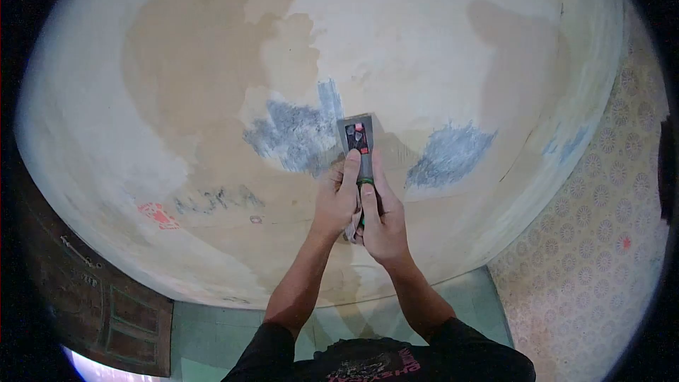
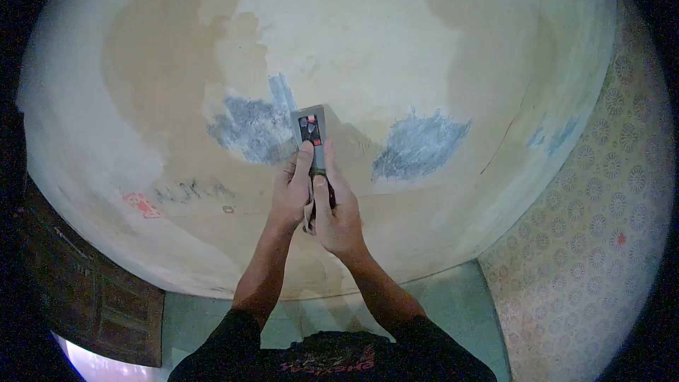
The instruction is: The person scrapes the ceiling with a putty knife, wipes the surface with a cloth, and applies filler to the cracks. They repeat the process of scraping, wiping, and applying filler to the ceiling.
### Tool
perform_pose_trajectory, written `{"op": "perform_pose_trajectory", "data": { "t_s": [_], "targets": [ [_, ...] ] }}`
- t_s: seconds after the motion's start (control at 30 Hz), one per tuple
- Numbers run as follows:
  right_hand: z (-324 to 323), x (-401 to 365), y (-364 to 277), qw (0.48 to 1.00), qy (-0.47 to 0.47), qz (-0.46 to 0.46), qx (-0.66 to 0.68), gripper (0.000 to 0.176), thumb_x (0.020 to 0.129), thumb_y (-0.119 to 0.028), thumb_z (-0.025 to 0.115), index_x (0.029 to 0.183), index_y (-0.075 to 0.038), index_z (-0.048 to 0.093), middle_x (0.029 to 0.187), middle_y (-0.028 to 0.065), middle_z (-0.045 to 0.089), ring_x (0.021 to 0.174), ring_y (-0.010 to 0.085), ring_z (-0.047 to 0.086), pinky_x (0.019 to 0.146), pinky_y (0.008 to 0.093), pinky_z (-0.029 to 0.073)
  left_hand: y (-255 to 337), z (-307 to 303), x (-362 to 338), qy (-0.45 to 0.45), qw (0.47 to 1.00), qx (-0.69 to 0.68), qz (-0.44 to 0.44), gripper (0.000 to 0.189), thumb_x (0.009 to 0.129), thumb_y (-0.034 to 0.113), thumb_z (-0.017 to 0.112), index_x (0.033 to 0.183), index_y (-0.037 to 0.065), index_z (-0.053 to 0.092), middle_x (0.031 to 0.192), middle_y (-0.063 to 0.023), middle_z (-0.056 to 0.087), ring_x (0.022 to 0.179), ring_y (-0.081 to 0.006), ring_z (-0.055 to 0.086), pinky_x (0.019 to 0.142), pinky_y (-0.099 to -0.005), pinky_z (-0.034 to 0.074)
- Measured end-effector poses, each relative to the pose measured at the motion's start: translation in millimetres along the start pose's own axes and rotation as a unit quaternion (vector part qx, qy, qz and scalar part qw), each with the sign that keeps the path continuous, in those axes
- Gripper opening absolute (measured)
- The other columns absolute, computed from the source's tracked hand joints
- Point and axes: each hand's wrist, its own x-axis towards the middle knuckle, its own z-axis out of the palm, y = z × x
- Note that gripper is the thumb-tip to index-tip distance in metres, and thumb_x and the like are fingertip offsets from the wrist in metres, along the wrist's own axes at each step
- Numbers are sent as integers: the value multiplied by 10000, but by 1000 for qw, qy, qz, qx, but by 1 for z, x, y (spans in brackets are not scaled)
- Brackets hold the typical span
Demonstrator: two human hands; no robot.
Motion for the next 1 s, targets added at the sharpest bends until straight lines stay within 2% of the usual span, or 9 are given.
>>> {"op": "perform_pose_trajectory", "data": {
  "t_s": [0.17,0.3,0.37,0.5,0.57,0.63,0.77,0.9,1.0],
  "targets": [
    [-10,3,65,978,54,-149,-132,540,1097,-196,406,1586,-20,264,970,60,581,632,64,514,550,242,459,-20,-7,-13,-6,995,85,41,533,1080,428,468,913,-43,655,730,-13,593,708,-112,524,637,-331,457],
    [4,15,12,998,18,-46,-34,537,1093,-205,429,1584,-39,287,917,64,572,621,80,512,539,260,452,5,-11,9,22,991,118,62,549,1079,427,464,841,-39,631,654,-46,555,654,-123,494,601,-343,436],
    [8,21,8,995,14,-86,-47,547,1094,-207,425,1609,-124,261,719,-40,524,512,37,454,456,215,412,6,-12,12,16,991,111,77,537,1085,409,461,822,-26,634,642,-19,547,621,-118,483,566,-341,420],
    [0,-4,37,999,6,-46,-22,571,1097,-204,419,1622,-115,213,817,23,577,573,53,484,511,238,447,-13,6,-11,69,987,52,134,515,1091,385,460,815,-11,640,635,9,542,575,-103,474,507,-329,389],
    [-2,8,35,987,26,-121,-106,575,1093,-193,417,1624,-129,206,734,-40,531,546,23,459,479,202,408,2,-10,-7,12,997,57,54,489,1091,383,462,863,-8,647,650,13,554,562,-91,475,487,-320,374],
    [1,17,7,999,-1,-33,-25,568,1087,-170,409,1620,-119,220,818,-22,573,560,17,455,489,203,414,26,-10,7,7,985,170,1,470,1090,383,466,906,-6,655,668,20,561,569,-81,466,491,-312,374],
    [2,4,16,997,14,-51,-59,557,1102,-193,391,1623,-127,205,660,-22,512,506,47,451,457,232,422,4,-5,-5,12,997,67,36,493,1084,398,475,838,-3,622,658,20,551,546,-72,439,487,-305,371],
    [0,8,25,994,24,-62,-91,557,1104,-204,382,1625,-128,199,660,-18,502,508,48,457,462,228,422,11,-5,-3,1,999,50,-4,472,1085,390,481,882,3,659,683,24,564,611,-47,455,528,-259,381],
    [4,9,9,1000,2,-8,19,548,1094,-146,374,1620,-127,220,709,-55,505,502,19,414,435,213,384,5,-8,2,-23,999,36,5,456,1080,414,483,926,29,673,736,30,589,654,-43,495,555,-251,398]
  ]
}}
